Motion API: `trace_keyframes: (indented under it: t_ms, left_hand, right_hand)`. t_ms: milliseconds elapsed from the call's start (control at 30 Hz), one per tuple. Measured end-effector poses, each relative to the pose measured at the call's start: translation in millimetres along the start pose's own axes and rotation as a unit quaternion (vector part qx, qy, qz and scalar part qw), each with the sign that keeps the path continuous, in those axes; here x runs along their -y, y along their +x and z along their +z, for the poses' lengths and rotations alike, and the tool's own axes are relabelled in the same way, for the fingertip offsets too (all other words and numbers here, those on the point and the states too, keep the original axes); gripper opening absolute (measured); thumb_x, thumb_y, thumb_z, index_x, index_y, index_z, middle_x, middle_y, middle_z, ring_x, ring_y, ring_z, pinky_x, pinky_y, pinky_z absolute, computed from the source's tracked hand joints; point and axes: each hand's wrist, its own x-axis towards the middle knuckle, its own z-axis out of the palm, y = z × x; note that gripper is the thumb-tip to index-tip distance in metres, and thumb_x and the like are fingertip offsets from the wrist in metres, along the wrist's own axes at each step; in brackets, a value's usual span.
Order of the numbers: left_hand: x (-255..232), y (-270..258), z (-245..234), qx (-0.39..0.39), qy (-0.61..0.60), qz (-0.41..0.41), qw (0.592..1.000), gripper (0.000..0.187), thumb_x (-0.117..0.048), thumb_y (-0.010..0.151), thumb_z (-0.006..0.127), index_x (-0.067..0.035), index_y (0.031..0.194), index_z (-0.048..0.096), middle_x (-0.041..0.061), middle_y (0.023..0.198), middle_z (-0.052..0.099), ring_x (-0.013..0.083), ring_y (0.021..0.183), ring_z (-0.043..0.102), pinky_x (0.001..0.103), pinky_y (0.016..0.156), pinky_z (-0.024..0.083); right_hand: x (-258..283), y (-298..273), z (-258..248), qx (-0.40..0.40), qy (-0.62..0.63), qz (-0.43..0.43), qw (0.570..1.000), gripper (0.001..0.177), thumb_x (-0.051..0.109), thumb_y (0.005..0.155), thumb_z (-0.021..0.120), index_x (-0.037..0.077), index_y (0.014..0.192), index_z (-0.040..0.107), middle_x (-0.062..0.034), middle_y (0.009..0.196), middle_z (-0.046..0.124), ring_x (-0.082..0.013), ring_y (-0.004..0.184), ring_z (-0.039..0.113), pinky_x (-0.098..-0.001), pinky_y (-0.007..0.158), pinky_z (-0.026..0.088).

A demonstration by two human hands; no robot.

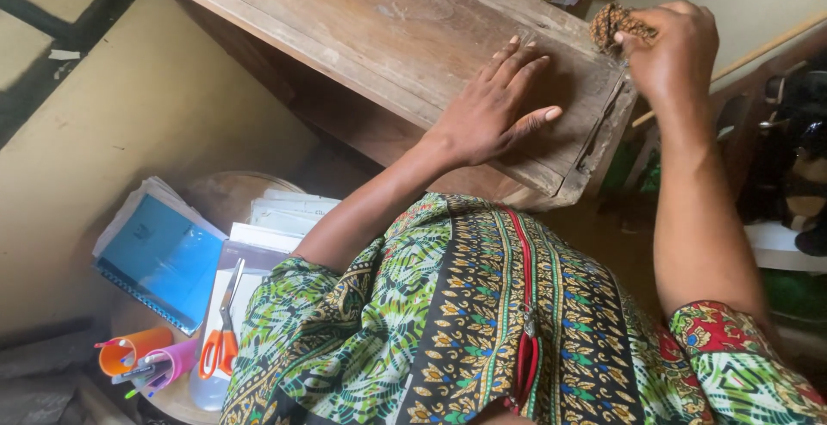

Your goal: Cleaning a wooden shelf with a cloth and organizing papers and a small white box.

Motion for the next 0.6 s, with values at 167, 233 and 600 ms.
trace_keyframes:
  t_ms: [167, 233, 600]
  left_hand:
    - [0, 1, -1, -0.007, 0.003, -0.007, 1.000, 0.081, -0.064, 0.104, 0.045, 0.000, 0.154, 0.040, 0.023, 0.162, 0.036, 0.0412, 0.156, 0.024, 0.050, 0.128, 0.026]
    - [-1, 0, -2, -0.012, -0.003, -0.009, 1.000, 0.081, -0.063, 0.104, 0.046, 0.000, 0.154, 0.040, 0.023, 0.162, 0.036, 0.0414, 0.156, 0.025, 0.050, 0.128, 0.026]
    - [-1, -3, -7, -0.027, -0.052, 0.000, 0.998, 0.076, -0.060, 0.106, 0.050, -0.003, 0.155, 0.041, 0.022, 0.162, 0.039, 0.0419, 0.158, 0.026, 0.050, 0.130, 0.028]
  right_hand:
    - [-5, -11, -2, 0.004, 0.130, 0.049, 0.990, 0.023, 0.017, 0.098, 0.083, 0.006, 0.117, 0.077, -0.0182, 0.129, 0.069, -0.0323, 0.120, 0.060, -0.0440, 0.106, 0.043]
    - [26, -30, -23, -0.004, 0.104, 0.009, 0.995, 0.022, 0.019, 0.097, 0.085, 0.007, 0.114, 0.078, -0.0147, 0.125, 0.071, -0.0320, 0.121, 0.060, -0.0437, 0.108, 0.044]
    - [140, -105, -107, 0.092, 0.281, -0.148, 0.944, 0.038, 0.002, 0.072, 0.075, 0.008, 0.110, 0.075, -0.0090, 0.119, 0.072, -0.0288, 0.114, 0.062, -0.0402, 0.100, 0.050]
